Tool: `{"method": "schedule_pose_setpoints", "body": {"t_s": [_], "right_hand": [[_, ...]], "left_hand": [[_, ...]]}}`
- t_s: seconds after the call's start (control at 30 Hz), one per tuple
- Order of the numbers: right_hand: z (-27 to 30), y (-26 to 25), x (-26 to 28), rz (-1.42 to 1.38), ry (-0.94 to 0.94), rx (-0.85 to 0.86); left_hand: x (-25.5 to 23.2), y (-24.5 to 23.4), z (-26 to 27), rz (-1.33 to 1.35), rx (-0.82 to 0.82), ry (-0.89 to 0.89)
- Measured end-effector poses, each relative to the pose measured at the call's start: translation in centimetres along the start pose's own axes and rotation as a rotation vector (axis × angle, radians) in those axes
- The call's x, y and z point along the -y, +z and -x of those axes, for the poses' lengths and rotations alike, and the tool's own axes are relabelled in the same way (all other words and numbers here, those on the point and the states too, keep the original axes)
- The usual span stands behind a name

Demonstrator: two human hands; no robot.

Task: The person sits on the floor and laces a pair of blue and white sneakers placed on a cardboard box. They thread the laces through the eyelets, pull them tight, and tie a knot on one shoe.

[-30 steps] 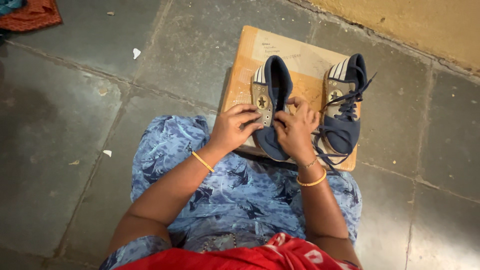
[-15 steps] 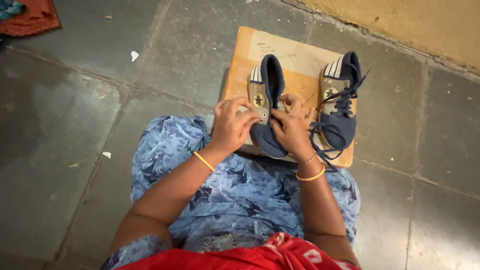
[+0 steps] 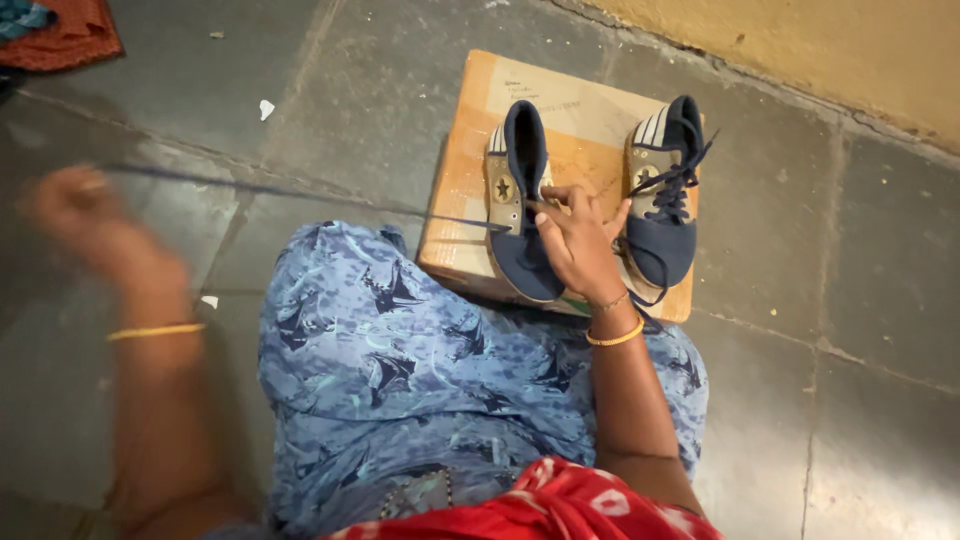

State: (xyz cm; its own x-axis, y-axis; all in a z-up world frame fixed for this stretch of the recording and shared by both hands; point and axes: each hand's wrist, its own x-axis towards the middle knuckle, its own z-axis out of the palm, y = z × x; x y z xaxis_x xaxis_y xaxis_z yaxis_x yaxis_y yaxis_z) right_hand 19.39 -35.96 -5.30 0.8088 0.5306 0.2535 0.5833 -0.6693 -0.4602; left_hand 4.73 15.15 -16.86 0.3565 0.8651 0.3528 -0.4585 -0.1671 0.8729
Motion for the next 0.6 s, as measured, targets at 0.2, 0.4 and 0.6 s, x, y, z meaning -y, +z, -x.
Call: {"method": "schedule_pose_setpoints", "body": {"t_s": [0.2,0.4,0.6], "right_hand": [[-0.3,-0.1,-0.5,-0.067,0.057,0.019],[-0.4,-0.3,-0.1,-0.082,0.056,0.036],[0.7,-2.4,-1.1,-0.333,0.134,-0.014]], "left_hand": [[-3.3,-8.9,2.2,-0.070,-0.310,-0.231],[-5.6,-7.5,5.8,-0.029,-0.365,-0.321],[-10.3,-2.6,5.8,0.101,-0.229,-0.210]]}}
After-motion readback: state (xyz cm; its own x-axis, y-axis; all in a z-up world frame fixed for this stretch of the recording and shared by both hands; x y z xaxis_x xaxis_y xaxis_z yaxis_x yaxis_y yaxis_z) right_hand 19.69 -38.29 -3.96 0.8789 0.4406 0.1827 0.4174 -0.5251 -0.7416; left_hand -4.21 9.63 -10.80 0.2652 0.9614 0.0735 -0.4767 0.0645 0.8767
